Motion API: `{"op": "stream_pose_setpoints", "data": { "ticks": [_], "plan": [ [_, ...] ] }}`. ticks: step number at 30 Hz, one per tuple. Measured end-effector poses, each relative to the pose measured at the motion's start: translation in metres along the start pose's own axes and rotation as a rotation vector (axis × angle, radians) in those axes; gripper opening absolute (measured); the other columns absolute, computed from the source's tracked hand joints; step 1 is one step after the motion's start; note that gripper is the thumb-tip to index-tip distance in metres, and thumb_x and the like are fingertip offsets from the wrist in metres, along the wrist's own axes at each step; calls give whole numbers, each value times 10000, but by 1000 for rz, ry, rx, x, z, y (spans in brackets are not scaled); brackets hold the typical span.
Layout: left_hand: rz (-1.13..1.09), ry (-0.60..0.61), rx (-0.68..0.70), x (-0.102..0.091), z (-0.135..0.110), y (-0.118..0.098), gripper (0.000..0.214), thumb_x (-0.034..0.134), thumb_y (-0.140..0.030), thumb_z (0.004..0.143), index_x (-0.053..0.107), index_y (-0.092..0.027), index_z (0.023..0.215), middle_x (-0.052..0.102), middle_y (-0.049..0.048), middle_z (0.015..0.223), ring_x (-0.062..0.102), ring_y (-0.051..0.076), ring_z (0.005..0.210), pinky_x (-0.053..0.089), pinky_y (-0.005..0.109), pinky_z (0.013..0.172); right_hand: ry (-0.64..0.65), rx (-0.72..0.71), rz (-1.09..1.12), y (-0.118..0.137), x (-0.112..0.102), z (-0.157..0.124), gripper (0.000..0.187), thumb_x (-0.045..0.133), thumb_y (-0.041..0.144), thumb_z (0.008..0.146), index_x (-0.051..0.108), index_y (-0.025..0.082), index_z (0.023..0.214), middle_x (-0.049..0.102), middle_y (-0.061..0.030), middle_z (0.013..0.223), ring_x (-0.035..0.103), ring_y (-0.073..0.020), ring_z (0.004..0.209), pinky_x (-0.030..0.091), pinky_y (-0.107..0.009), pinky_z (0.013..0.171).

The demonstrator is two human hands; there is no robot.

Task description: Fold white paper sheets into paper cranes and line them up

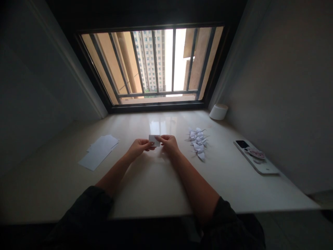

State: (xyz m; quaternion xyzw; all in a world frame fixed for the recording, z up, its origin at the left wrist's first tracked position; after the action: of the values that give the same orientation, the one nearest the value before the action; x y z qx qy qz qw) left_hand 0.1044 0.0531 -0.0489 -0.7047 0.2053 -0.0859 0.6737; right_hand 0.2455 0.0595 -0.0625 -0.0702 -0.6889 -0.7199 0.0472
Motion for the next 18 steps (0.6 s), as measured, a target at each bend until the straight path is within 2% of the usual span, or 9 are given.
{"op": "stream_pose_setpoints", "data": {
  "ticks": [4,10,14,18],
  "plan": [
    [18,11,-16,0,0,1,395,665,-470,692,699,-114,859,718,129,798,675,216,760,435,247,605,14,-16,-22,1,-2,1,302,709,467,618,729,174,690,666,-25,615,542,-126,549,402,-270,568],
    [27,-1,-34,-2,0,2,381,672,-462,685,700,-119,847,719,125,791,673,210,752,430,242,594,-51,-24,-12,-1,-9,4,309,756,427,566,741,175,742,694,-55,706,559,-143,595,415,-275,569],
    [27,-9,-36,0,1,2,388,670,-468,684,702,-121,853,719,127,809,672,216,768,436,248,603,-83,-1,5,-5,-9,5,330,729,465,584,727,163,717,664,-39,639,536,-134,555,410,-272,543],
    [15,-53,-39,3,1,6,392,676,-471,674,701,-118,842,718,123,800,673,223,772,441,252,602,-117,-30,-32,-3,-7,4,383,658,533,637,669,153,586,579,-8,518,480,-116,491,390,-263,504]
  ]
}}
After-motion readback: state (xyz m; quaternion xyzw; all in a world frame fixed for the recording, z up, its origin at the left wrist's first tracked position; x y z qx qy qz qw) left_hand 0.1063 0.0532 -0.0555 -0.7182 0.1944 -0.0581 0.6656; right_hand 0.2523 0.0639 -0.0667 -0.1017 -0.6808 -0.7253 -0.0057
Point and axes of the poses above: each hand's wrist, its own z-axis towards the middle knuckle, its own x-axis out of the palm, y = z × x, the point moved 8 cm from there along z, towards the middle knuckle
